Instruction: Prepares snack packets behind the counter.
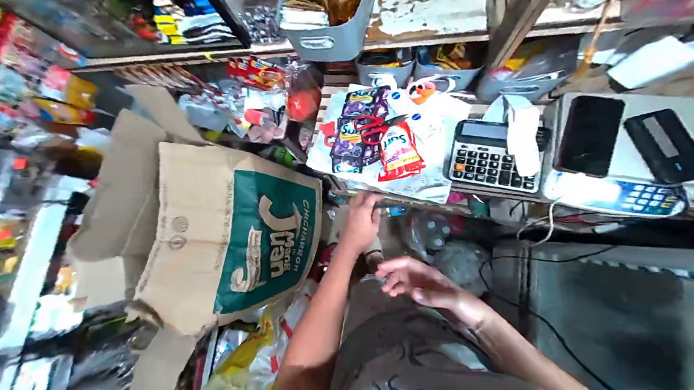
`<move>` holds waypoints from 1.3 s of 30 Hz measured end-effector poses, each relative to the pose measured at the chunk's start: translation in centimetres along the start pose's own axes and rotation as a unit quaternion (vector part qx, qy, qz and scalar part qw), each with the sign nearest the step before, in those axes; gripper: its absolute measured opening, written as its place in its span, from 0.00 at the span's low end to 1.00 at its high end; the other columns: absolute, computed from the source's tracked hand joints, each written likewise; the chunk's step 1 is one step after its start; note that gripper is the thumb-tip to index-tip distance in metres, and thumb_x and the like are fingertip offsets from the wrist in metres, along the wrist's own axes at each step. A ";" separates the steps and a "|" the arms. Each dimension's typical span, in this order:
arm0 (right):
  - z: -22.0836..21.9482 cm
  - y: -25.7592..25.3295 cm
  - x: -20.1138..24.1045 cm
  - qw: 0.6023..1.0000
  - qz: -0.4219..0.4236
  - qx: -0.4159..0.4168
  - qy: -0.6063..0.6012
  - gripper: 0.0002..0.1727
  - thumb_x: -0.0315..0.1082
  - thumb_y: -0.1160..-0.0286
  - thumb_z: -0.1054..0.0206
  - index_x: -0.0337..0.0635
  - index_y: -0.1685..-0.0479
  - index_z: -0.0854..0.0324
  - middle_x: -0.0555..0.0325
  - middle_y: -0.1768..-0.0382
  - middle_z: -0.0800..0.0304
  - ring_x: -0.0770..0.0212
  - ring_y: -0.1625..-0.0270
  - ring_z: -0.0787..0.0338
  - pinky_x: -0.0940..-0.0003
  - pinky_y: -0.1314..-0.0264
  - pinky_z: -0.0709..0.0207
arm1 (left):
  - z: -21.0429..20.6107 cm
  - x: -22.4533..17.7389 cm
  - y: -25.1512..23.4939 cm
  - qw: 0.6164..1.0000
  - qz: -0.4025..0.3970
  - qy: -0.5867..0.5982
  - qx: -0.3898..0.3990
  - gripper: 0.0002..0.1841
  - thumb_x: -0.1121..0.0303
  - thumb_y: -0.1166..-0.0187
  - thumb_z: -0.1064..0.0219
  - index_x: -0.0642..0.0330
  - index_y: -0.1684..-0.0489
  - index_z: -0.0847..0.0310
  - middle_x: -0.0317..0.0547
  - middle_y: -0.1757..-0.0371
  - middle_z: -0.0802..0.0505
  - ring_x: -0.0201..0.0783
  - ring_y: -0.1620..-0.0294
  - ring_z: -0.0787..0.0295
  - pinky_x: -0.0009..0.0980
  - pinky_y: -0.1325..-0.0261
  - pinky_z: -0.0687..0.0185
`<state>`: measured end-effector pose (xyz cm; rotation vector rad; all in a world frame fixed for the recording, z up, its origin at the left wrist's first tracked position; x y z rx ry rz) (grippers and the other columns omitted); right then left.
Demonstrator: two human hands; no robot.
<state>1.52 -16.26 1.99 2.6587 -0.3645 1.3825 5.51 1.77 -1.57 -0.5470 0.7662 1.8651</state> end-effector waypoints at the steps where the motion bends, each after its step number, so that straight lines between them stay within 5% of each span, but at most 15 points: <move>1: 1.8 -0.1 -1.9 0.997 -0.038 -0.064 0.016 0.33 0.49 0.23 0.33 0.39 0.22 0.27 0.51 0.27 0.20 0.57 0.34 0.14 0.58 0.32 0.18 | 0.6 -0.4 -1.9 1.000 -0.006 -0.009 -0.013 0.16 0.72 0.16 0.37 0.61 0.32 0.16 0.61 0.30 0.15 0.58 0.28 0.18 0.55 0.25 0.22; 3: 4.6 -0.5 -3.7 0.974 -0.083 -0.199 0.065 0.27 0.37 0.23 0.37 0.35 0.26 0.27 0.50 0.31 0.17 0.59 0.36 0.13 0.60 0.33 0.17 | 0.9 -0.7 -5.4 1.000 0.007 0.013 -0.027 0.17 0.70 0.14 0.39 0.65 0.31 0.18 0.63 0.32 0.14 0.58 0.30 0.16 0.55 0.27 0.20; 7: 10.0 -4.2 -0.5 0.882 -0.040 -0.397 0.250 0.24 0.32 0.20 0.37 0.28 0.27 0.27 0.41 0.31 0.18 0.58 0.33 0.14 0.64 0.31 0.18 | 0.4 -1.4 -9.8 0.990 0.043 0.090 -0.104 0.19 0.68 0.18 0.34 0.65 0.31 0.19 0.66 0.30 0.17 0.60 0.28 0.20 0.54 0.27 0.22; 10: 14.7 -7.9 3.3 0.774 -0.057 -0.501 0.383 0.26 0.38 0.20 0.35 0.30 0.27 0.26 0.31 0.29 0.23 0.41 0.29 0.20 0.47 0.29 0.23 | 4.1 -3.1 -12.4 0.985 -0.031 -0.020 -0.168 0.16 0.70 0.21 0.33 0.60 0.36 0.16 0.63 0.27 0.19 0.64 0.27 0.24 0.59 0.30 0.24; 13: 18.5 -11.4 4.1 0.724 -0.144 -0.530 0.417 0.38 0.51 0.23 0.29 0.33 0.21 0.30 0.27 0.24 0.29 0.28 0.22 0.29 0.32 0.24 0.33 | 6.8 -1.6 -17.3 0.989 -0.028 -0.130 -0.068 0.25 0.67 0.29 0.25 0.61 0.31 0.17 0.65 0.18 0.26 0.68 0.17 0.35 0.62 0.22 0.32; 16: 20.8 -14.7 4.4 0.708 -0.237 -0.524 0.410 0.49 0.65 0.32 0.27 0.36 0.19 0.32 0.28 0.23 0.29 0.26 0.24 0.27 0.26 0.31 0.30 | 6.3 -0.4 -20.5 0.974 -0.027 -0.219 0.059 0.28 0.67 0.31 0.22 0.65 0.29 0.19 0.67 0.20 0.24 0.68 0.15 0.37 0.63 0.22 0.33; 22: 21.4 -17.4 5.0 0.721 -0.342 -0.505 0.328 0.59 0.57 0.52 0.12 0.30 0.20 0.35 0.25 0.34 0.19 0.27 0.31 0.19 0.26 0.33 0.27 | 8.0 -0.6 -18.8 0.980 -0.079 -0.181 -0.030 0.18 0.71 0.38 0.21 0.64 0.49 0.10 0.61 0.30 0.18 0.64 0.23 0.29 0.57 0.24 0.29; 24: 21.7 -17.6 4.5 0.731 -0.341 -0.499 0.317 0.50 0.55 0.55 0.10 0.28 0.32 0.23 0.25 0.39 0.16 0.27 0.33 0.17 0.25 0.33 0.27 | 9.6 -0.2 -16.4 0.987 -0.083 -0.118 -0.074 0.16 0.71 0.36 0.20 0.65 0.51 0.12 0.63 0.28 0.20 0.66 0.24 0.29 0.60 0.27 0.26; 26: 21.8 -17.5 4.2 0.732 -0.343 -0.501 0.310 0.53 0.55 0.55 0.10 0.29 0.28 0.25 0.20 0.29 0.27 0.23 0.25 0.28 0.24 0.29 0.32 | 10.4 1.0 -14.3 0.994 -0.049 -0.049 -0.083 0.18 0.65 0.29 0.20 0.69 0.49 0.14 0.63 0.30 0.18 0.62 0.28 0.23 0.58 0.28 0.24; 27: 21.6 -17.5 4.1 0.736 -0.332 -0.507 0.302 0.57 0.54 0.55 0.10 0.31 0.21 0.30 0.19 0.25 0.33 0.21 0.22 0.32 0.23 0.27 0.34 | 10.5 1.7 -13.4 0.997 -0.023 -0.013 -0.074 0.20 0.61 0.27 0.21 0.70 0.49 0.14 0.63 0.36 0.14 0.59 0.36 0.16 0.56 0.33 0.18; 30: 21.0 -16.3 3.9 0.747 -0.281 -0.519 0.306 0.59 0.51 0.53 0.10 0.35 0.17 0.37 0.25 0.36 0.18 0.26 0.33 0.18 0.25 0.35 0.26 | 9.4 3.3 -9.8 0.991 0.015 0.132 -0.003 0.20 0.53 0.22 0.25 0.66 0.59 0.12 0.50 0.69 0.09 0.41 0.69 0.11 0.43 0.60 0.11; 34: 19.1 -12.2 4.9 0.814 -0.143 -0.512 0.236 0.52 0.41 0.48 0.11 0.37 0.20 0.37 0.38 0.42 0.12 0.44 0.43 0.09 0.41 0.39 0.15 | 6.9 2.8 -4.0 0.959 0.000 0.233 0.164 0.16 0.58 0.17 0.35 0.63 0.58 0.10 0.39 0.64 0.04 0.30 0.62 0.06 0.33 0.49 0.09; 36: 17.9 -9.6 4.9 0.872 -0.060 -0.474 0.106 0.42 0.34 0.36 0.19 0.43 0.19 0.37 0.49 0.45 0.10 0.55 0.49 0.06 0.53 0.47 0.09 | 6.1 1.2 -0.7 0.932 -0.026 0.286 0.219 0.14 0.62 0.15 0.37 0.64 0.55 0.10 0.39 0.60 0.03 0.29 0.58 0.06 0.32 0.46 0.10; 38: 16.2 -6.7 4.6 0.897 -0.014 -0.440 -0.051 0.34 0.43 0.32 0.27 0.49 0.25 0.34 0.55 0.53 0.07 0.60 0.56 0.05 0.58 0.53 0.08 | 5.6 -1.1 2.3 0.906 -0.073 0.321 0.266 0.15 0.63 0.14 0.39 0.67 0.52 0.11 0.42 0.54 0.03 0.32 0.53 0.06 0.34 0.43 0.10; 39: 15.3 -5.7 4.8 0.899 0.013 -0.422 -0.117 0.35 0.53 0.38 0.23 0.52 0.31 0.29 0.58 0.56 0.06 0.61 0.57 0.05 0.59 0.55 0.08 | 5.5 -2.4 3.5 0.894 -0.097 0.330 0.286 0.16 0.63 0.14 0.40 0.68 0.51 0.12 0.44 0.51 0.03 0.33 0.51 0.06 0.34 0.41 0.10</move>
Point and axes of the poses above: each hand's wrist, its own y-axis away from the middle knuckle, its own z-axis out of the back of the hand, x = y × z, the point moved 6 cm from there along -y, towards the middle knuckle
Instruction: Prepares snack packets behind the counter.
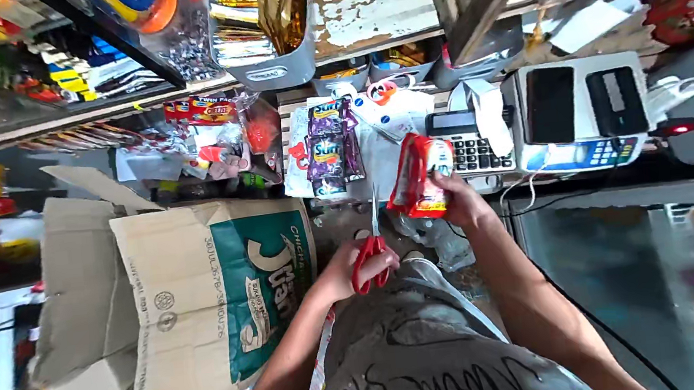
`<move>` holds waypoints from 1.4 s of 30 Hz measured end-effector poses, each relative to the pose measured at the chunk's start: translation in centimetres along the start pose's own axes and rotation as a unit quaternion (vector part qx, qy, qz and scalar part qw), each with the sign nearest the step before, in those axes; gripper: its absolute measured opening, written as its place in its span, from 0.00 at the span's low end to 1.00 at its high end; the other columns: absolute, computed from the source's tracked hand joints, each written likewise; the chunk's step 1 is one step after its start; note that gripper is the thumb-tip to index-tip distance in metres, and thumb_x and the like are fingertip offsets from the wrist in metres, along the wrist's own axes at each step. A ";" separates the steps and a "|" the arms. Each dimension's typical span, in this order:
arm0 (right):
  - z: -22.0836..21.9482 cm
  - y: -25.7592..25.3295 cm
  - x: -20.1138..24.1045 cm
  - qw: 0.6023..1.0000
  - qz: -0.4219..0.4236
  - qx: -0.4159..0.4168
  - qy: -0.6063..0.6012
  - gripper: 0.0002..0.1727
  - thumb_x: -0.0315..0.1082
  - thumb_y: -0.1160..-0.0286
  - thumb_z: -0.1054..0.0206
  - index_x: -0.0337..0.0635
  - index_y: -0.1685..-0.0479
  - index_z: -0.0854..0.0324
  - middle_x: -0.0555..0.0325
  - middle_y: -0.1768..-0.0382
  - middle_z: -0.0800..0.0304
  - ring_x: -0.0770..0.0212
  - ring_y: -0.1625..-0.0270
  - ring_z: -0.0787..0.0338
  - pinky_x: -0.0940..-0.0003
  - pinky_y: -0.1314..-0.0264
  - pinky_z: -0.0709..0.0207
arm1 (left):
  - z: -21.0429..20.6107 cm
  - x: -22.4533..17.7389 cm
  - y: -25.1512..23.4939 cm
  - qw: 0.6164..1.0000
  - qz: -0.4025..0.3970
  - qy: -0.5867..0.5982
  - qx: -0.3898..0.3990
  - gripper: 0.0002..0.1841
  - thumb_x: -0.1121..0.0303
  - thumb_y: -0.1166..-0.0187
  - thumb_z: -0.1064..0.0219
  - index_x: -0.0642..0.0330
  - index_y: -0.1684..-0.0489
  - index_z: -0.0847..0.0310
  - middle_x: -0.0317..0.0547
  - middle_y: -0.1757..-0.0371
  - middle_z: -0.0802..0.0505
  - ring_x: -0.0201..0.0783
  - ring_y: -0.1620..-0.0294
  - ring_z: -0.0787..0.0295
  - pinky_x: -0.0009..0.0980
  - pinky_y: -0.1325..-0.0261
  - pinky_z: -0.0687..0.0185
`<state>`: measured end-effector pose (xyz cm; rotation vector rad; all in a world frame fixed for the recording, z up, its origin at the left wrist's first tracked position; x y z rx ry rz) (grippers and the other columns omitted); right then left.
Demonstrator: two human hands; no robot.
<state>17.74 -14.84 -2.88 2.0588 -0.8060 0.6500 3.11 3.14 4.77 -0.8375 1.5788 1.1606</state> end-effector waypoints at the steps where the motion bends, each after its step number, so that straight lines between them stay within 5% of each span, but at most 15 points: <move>1: -0.1 1.3 0.3 0.998 0.003 0.016 -0.053 0.38 0.64 0.45 0.20 0.53 0.36 0.24 0.60 0.57 0.05 0.62 0.57 0.05 0.59 0.54 0.09 | -1.4 -0.9 0.3 1.000 -0.014 0.003 0.024 0.16 0.63 0.14 0.40 0.68 0.51 0.12 0.45 0.49 0.03 0.34 0.48 0.06 0.36 0.39 0.11; 3: -0.5 3.2 1.5 0.995 0.023 0.039 -0.089 0.43 0.78 0.46 0.29 0.56 0.37 0.22 0.63 0.54 0.05 0.64 0.53 0.05 0.61 0.52 0.09 | -4.0 -2.5 0.4 0.997 -0.035 -0.015 0.064 0.17 0.62 0.14 0.39 0.70 0.54 0.12 0.48 0.47 0.04 0.35 0.45 0.06 0.36 0.35 0.13; 6: -0.4 5.2 3.0 0.992 0.062 0.068 -0.086 0.43 0.81 0.37 0.41 0.58 0.33 0.24 0.65 0.51 0.06 0.65 0.50 0.06 0.61 0.51 0.09 | -6.8 -4.6 0.1 0.988 -0.048 -0.097 0.107 0.20 0.58 0.13 0.41 0.68 0.55 0.10 0.45 0.48 0.04 0.30 0.44 0.08 0.32 0.33 0.16; 10: 0.2 7.5 4.2 0.991 0.086 0.085 -0.057 0.42 0.79 0.35 0.40 0.56 0.34 0.24 0.64 0.52 0.06 0.65 0.51 0.06 0.62 0.51 0.09 | -9.6 -5.0 -0.1 0.979 -0.039 -0.157 0.123 0.19 0.59 0.14 0.41 0.66 0.58 0.10 0.43 0.53 0.03 0.25 0.51 0.09 0.28 0.40 0.15; 20: 1.9 10.9 4.3 0.988 0.088 0.118 -0.050 0.49 0.78 0.53 0.24 0.55 0.34 0.24 0.60 0.54 0.05 0.62 0.54 0.05 0.58 0.53 0.08 | -13.4 -5.3 -0.9 0.976 -0.072 -0.200 0.050 0.19 0.59 0.13 0.42 0.65 0.58 0.09 0.42 0.55 0.04 0.24 0.54 0.10 0.26 0.44 0.16; 26: 1.9 11.8 3.7 0.986 0.086 0.132 -0.047 0.47 0.77 0.48 0.26 0.53 0.34 0.23 0.59 0.53 0.05 0.62 0.53 0.04 0.59 0.53 0.08 | -14.4 -4.9 -1.2 0.974 -0.064 -0.217 0.025 0.20 0.56 0.12 0.42 0.63 0.56 0.08 0.40 0.57 0.04 0.23 0.57 0.11 0.25 0.47 0.16; 32: 2.4 12.2 3.6 0.985 0.085 0.134 -0.062 0.47 0.77 0.48 0.26 0.53 0.33 0.23 0.59 0.52 0.05 0.61 0.52 0.05 0.58 0.52 0.08 | -15.2 -5.1 -0.4 0.972 -0.081 -0.213 0.053 0.21 0.57 0.12 0.42 0.67 0.53 0.10 0.47 0.46 0.06 0.29 0.43 0.11 0.29 0.34 0.19; 42: 2.4 12.3 3.8 0.986 0.101 0.121 -0.046 0.48 0.75 0.50 0.24 0.53 0.32 0.25 0.59 0.52 0.05 0.61 0.53 0.04 0.59 0.52 0.08 | -14.9 -5.0 -0.8 0.973 -0.092 -0.210 0.023 0.19 0.58 0.12 0.41 0.66 0.53 0.09 0.44 0.53 0.05 0.24 0.54 0.11 0.24 0.44 0.17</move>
Point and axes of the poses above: each hand's wrist, its own y-axis away from the middle knuckle, its own z-axis out of the back of the hand, x = y × z, the point moved 6 cm from there along -y, towards the middle knuckle
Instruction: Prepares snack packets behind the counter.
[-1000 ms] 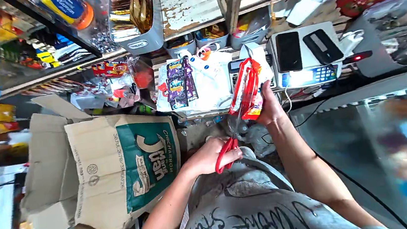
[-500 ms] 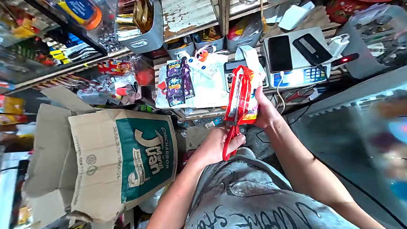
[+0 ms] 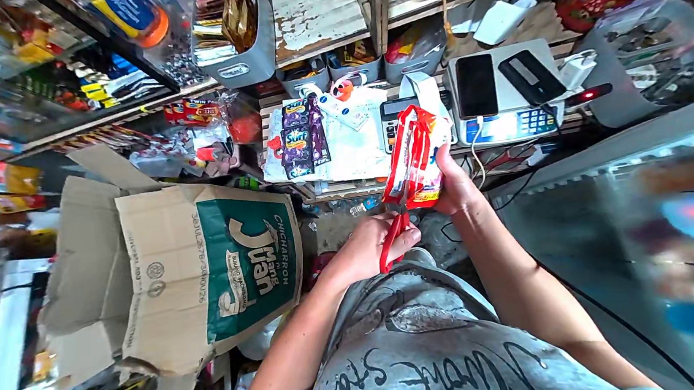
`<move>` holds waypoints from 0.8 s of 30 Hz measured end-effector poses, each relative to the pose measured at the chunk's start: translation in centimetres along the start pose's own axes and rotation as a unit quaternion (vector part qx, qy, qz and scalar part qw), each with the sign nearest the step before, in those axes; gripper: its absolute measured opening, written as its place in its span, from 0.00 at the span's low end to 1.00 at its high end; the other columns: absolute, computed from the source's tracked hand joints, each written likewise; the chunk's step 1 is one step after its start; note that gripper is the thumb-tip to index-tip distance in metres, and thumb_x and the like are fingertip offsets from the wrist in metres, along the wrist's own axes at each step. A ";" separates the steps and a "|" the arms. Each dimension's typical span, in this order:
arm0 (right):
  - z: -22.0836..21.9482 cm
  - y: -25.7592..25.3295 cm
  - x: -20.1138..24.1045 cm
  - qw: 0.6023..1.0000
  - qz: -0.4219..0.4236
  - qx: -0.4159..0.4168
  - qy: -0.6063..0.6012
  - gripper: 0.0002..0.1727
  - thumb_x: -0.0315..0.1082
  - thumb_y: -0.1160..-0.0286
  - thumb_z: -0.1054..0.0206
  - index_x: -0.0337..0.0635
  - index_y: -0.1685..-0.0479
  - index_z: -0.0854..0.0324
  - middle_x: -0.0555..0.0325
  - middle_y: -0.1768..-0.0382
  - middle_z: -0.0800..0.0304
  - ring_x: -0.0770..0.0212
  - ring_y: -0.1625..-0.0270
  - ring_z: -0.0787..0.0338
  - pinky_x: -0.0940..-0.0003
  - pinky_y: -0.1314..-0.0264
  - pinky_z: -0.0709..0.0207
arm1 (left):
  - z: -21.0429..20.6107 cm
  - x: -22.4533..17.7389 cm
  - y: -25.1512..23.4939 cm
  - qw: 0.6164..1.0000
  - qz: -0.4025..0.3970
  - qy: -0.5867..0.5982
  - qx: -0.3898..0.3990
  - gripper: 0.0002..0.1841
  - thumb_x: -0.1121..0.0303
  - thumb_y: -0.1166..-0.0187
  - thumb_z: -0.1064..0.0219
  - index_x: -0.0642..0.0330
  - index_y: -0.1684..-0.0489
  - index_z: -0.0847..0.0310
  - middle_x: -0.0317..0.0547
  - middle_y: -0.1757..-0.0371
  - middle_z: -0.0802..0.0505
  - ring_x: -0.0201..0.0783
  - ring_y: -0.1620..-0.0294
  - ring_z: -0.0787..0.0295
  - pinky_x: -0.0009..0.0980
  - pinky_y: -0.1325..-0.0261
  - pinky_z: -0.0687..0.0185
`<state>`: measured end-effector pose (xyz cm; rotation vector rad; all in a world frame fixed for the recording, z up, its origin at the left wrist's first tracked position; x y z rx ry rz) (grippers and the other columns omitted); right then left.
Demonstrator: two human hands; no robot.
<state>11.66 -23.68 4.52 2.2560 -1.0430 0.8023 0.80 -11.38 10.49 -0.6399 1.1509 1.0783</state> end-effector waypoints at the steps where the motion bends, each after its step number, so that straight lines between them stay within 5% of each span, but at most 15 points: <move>1: 0.0 0.0 -0.1 1.000 -0.003 -0.008 0.003 0.49 0.76 0.51 0.23 0.53 0.32 0.26 0.59 0.53 0.06 0.61 0.53 0.05 0.59 0.52 0.08 | 0.0 0.1 0.0 1.000 0.005 0.006 -0.001 0.20 0.58 0.12 0.41 0.66 0.53 0.09 0.45 0.53 0.05 0.25 0.53 0.10 0.26 0.43 0.16; 8: 0.5 -1.0 -1.1 0.999 -0.016 -0.031 -0.004 0.50 0.76 0.54 0.22 0.53 0.33 0.25 0.59 0.53 0.06 0.61 0.55 0.04 0.59 0.56 0.08 | 1.9 -0.2 -0.2 0.995 0.005 0.077 -0.065 0.13 0.62 0.18 0.31 0.66 0.61 0.08 0.39 0.62 0.04 0.23 0.61 0.09 0.25 0.52 0.12; 11: 1.4 -1.2 -1.3 0.997 -0.019 -0.077 -0.022 0.41 0.76 0.39 0.32 0.55 0.34 0.23 0.61 0.52 0.06 0.62 0.53 0.05 0.59 0.55 0.08 | 4.8 2.4 -0.1 0.968 0.102 0.114 -0.200 0.11 0.64 0.21 0.28 0.65 0.60 0.11 0.43 0.61 0.07 0.30 0.65 0.10 0.30 0.57 0.11; 13: 2.3 -1.4 -1.4 0.991 -0.012 -0.117 -0.059 0.34 0.72 0.21 0.49 0.56 0.31 0.24 0.60 0.49 0.07 0.61 0.49 0.06 0.56 0.51 0.09 | 7.2 7.0 -0.5 0.931 0.244 0.046 -0.266 0.19 0.55 0.18 0.30 0.65 0.47 0.15 0.54 0.44 0.12 0.45 0.51 0.11 0.44 0.46 0.12; 15: 3.3 -1.6 -1.8 0.985 -0.010 -0.154 -0.083 0.33 0.69 0.15 0.57 0.57 0.31 0.25 0.59 0.48 0.07 0.60 0.49 0.06 0.56 0.51 0.09 | 9.1 12.1 -2.1 0.900 0.346 -0.028 -0.264 0.27 0.53 0.15 0.34 0.71 0.33 0.22 0.72 0.27 0.23 0.65 0.26 0.26 0.61 0.26 0.28; 17: 4.1 -1.6 -2.2 0.978 -0.011 -0.191 -0.085 0.34 0.68 0.14 0.60 0.54 0.30 0.26 0.56 0.49 0.07 0.59 0.50 0.06 0.56 0.51 0.10 | 10.3 15.9 -4.4 0.881 0.392 -0.059 -0.259 0.34 0.49 0.15 0.35 0.75 0.26 0.28 0.81 0.18 0.35 0.75 0.16 0.40 0.66 0.18 0.39; 21: 4.9 -1.4 -2.3 0.966 -0.001 -0.252 -0.061 0.35 0.67 0.13 0.61 0.52 0.30 0.26 0.56 0.51 0.08 0.59 0.50 0.07 0.56 0.51 0.10 | 12.2 18.1 -8.7 0.889 0.366 -0.099 -0.256 0.38 0.47 0.16 0.35 0.70 0.18 0.33 0.76 0.11 0.43 0.77 0.13 0.48 0.69 0.17 0.43; 24: 4.9 -1.3 -1.9 0.961 0.027 -0.274 -0.034 0.33 0.65 0.12 0.60 0.52 0.29 0.27 0.57 0.49 0.08 0.60 0.50 0.07 0.57 0.51 0.10 | 11.4 13.3 -9.3 0.916 0.233 -0.155 -0.289 0.24 0.61 0.16 0.34 0.65 0.27 0.21 0.70 0.20 0.27 0.70 0.20 0.33 0.64 0.22 0.34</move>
Point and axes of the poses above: each hand's wrist, its own y-axis away from the middle knuckle, its own z-axis out of the back of the hand, x = y × z, the point moved 6 cm from there along -y, towards the middle knuckle
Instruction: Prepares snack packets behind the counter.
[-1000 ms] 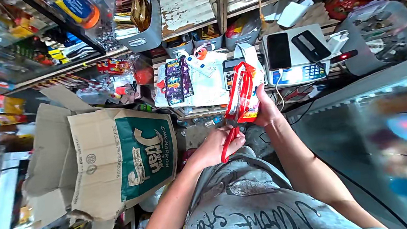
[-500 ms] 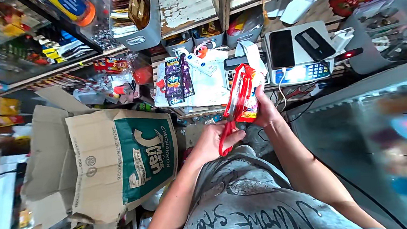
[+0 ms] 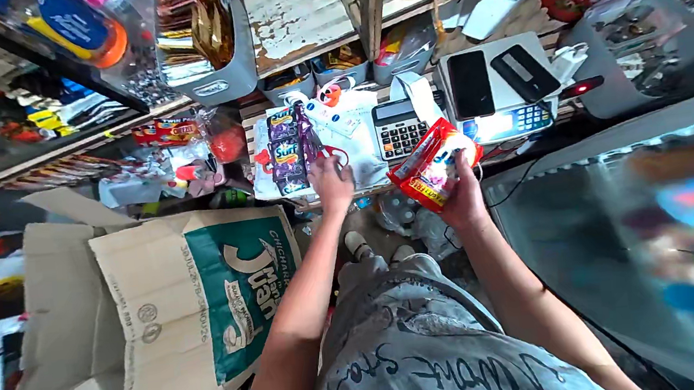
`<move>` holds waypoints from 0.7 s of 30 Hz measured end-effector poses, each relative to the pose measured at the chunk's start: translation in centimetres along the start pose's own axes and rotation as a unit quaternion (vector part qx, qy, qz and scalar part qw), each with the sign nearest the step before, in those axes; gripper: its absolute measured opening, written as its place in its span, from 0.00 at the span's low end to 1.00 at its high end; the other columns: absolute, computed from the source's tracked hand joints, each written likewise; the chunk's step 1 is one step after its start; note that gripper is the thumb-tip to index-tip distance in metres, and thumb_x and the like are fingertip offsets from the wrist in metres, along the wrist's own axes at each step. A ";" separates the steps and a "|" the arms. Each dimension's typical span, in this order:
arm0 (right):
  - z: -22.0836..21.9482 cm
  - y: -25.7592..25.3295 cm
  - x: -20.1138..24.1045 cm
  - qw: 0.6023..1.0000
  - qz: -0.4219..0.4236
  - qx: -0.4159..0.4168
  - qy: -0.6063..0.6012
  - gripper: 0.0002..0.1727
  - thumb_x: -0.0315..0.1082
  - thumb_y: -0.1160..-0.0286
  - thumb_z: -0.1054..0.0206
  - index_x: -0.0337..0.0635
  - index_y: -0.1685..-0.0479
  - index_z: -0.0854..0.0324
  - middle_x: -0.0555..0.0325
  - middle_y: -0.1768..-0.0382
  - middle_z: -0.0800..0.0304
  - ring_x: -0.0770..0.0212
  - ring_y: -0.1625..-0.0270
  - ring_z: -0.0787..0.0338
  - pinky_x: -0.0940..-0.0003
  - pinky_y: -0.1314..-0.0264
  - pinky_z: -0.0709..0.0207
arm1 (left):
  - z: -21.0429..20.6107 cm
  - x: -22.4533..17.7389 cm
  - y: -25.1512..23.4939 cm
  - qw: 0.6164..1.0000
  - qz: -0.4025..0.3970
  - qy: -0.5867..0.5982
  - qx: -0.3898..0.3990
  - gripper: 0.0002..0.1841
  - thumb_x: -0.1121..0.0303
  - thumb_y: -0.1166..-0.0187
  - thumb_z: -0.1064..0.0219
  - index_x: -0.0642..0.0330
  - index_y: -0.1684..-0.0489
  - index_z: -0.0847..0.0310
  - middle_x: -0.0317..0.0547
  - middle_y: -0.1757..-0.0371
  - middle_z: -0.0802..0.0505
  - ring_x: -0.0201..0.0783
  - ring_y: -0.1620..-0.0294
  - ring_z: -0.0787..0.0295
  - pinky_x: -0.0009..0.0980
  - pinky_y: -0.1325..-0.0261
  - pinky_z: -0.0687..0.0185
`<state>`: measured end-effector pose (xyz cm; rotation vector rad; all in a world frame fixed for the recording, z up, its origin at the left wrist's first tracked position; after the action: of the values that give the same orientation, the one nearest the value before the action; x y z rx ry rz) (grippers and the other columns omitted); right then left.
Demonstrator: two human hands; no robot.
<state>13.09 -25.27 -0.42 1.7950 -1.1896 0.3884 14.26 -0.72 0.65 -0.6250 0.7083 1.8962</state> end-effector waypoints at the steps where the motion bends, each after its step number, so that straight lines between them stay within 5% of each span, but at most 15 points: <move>1: -0.2 0.0 0.1 1.000 0.014 -0.007 0.004 0.32 0.65 0.12 0.59 0.53 0.28 0.28 0.58 0.48 0.08 0.61 0.49 0.07 0.57 0.50 0.10 | 0.2 -2.1 1.5 0.997 -0.070 0.040 -0.002 0.19 0.63 0.15 0.35 0.64 0.31 0.19 0.66 0.26 0.21 0.64 0.24 0.27 0.59 0.24 0.29; 4: -0.5 -0.1 0.1 0.998 0.039 -0.036 0.017 0.32 0.62 0.12 0.51 0.54 0.18 0.38 0.56 0.42 0.11 0.58 0.44 0.08 0.55 0.45 0.11 | -1.0 -6.9 5.1 0.969 -0.192 0.149 0.029 0.14 0.61 0.16 0.35 0.61 0.46 0.11 0.53 0.42 0.12 0.52 0.35 0.21 0.51 0.29 0.29; 7: -1.7 0.1 0.2 0.998 0.057 -0.031 0.027 0.35 0.61 0.14 0.46 0.54 0.15 0.45 0.56 0.40 0.12 0.58 0.43 0.08 0.56 0.44 0.11 | -1.7 -8.4 5.6 0.967 -0.186 0.172 0.000 0.12 0.61 0.22 0.27 0.62 0.55 0.10 0.52 0.50 0.12 0.50 0.42 0.20 0.50 0.32 0.31; 10: -2.9 0.5 0.5 0.997 0.068 -0.020 0.019 0.31 0.56 0.12 0.44 0.54 0.17 0.43 0.57 0.41 0.11 0.59 0.43 0.08 0.58 0.43 0.11 | -0.9 -9.1 5.5 0.965 -0.183 0.186 -0.037 0.07 0.67 0.24 0.26 0.61 0.59 0.09 0.51 0.49 0.13 0.49 0.42 0.21 0.46 0.36 0.27; 16: -4.3 0.5 0.8 0.995 0.083 -0.052 -0.024 0.32 0.39 0.21 0.29 0.48 0.21 0.40 0.53 0.49 0.11 0.57 0.52 0.07 0.55 0.49 0.09 | 0.5 -9.7 7.9 0.926 -0.326 0.147 -0.123 0.01 0.70 0.28 0.23 0.53 0.66 0.05 0.43 0.52 0.11 0.44 0.41 0.23 0.42 0.33 0.32; 21: -5.0 1.3 0.1 0.994 0.054 -0.089 -0.032 0.36 0.39 0.25 0.26 0.49 0.20 0.41 0.52 0.49 0.12 0.58 0.53 0.08 0.57 0.52 0.10 | 0.5 -9.6 9.9 0.900 -0.391 0.099 -0.167 0.03 0.74 0.25 0.26 0.58 0.64 0.05 0.44 0.49 0.05 0.45 0.38 0.18 0.44 0.33 0.30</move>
<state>13.10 -21.36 3.05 1.6053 -1.3281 0.2790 8.91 -9.78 9.61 -1.1357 0.1798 1.2026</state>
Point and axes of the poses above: each hand's wrist, its own y-axis away from the middle knuckle, its own z-axis out of the back of the hand, x = y × z, the point moved 6 cm from there along -y, towards the middle knuckle
